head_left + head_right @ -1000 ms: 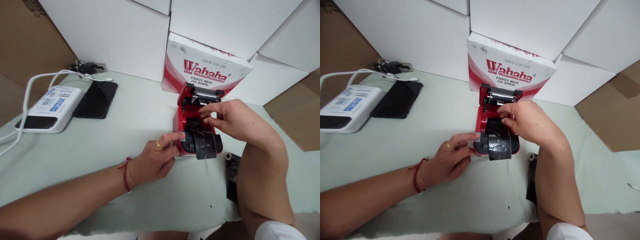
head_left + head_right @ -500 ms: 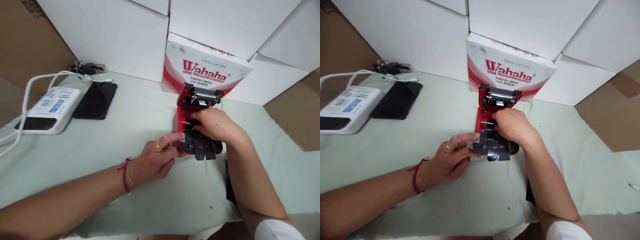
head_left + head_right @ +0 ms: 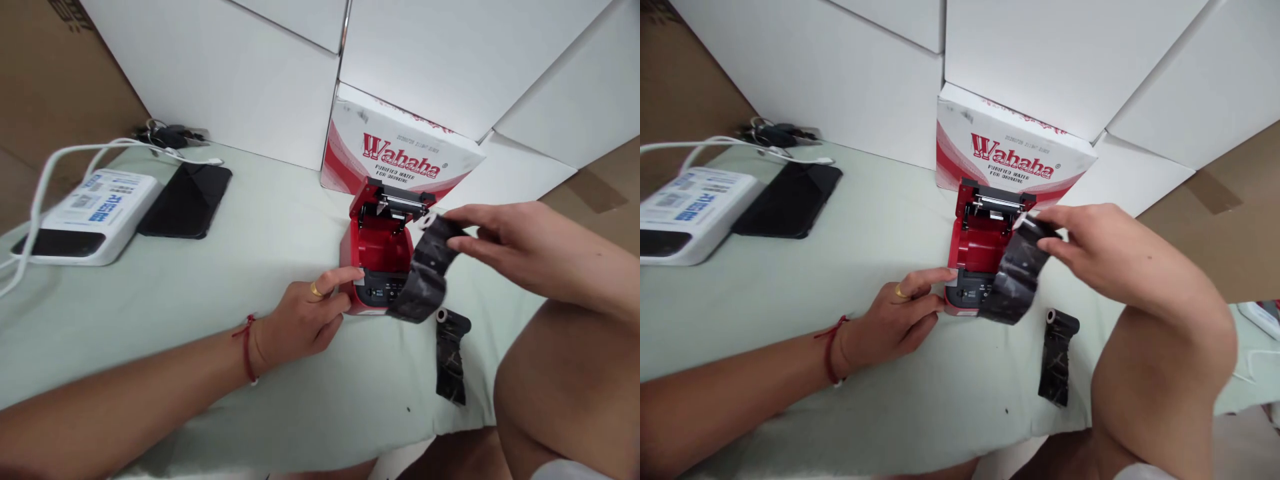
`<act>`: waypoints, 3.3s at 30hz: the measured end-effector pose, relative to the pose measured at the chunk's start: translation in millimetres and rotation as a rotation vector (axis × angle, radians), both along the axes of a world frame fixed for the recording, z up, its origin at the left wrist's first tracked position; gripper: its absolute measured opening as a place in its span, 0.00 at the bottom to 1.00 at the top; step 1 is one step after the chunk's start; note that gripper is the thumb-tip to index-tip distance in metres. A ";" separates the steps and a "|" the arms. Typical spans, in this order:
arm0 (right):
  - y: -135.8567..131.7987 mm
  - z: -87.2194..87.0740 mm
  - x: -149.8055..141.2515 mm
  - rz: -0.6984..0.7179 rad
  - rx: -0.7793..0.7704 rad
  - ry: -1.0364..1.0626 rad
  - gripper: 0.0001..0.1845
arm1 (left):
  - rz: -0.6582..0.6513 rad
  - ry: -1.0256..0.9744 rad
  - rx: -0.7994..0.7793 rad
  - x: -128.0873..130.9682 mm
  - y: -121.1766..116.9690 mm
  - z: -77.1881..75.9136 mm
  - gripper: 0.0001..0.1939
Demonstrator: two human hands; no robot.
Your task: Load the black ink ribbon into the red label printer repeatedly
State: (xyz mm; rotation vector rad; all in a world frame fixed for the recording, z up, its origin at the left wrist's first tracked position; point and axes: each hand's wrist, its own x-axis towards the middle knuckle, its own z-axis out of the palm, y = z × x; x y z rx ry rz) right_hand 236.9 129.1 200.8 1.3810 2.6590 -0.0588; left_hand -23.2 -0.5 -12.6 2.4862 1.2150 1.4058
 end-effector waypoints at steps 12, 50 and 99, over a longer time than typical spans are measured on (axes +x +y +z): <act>-14.4 -101.4 71.8 -0.324 -0.264 0.106 0.27 | 0.000 -0.007 0.028 1.9 0.6 -1.5 0.12; 3.0 -52.3 -78.8 0.099 -0.192 -0.079 0.21 | 0.011 0.050 0.039 1.3 1.1 -0.1 0.12; -36.4 -41.1 -43.4 0.258 0.088 -0.015 0.20 | -0.022 -0.063 0.248 6.5 -5.4 6.6 0.21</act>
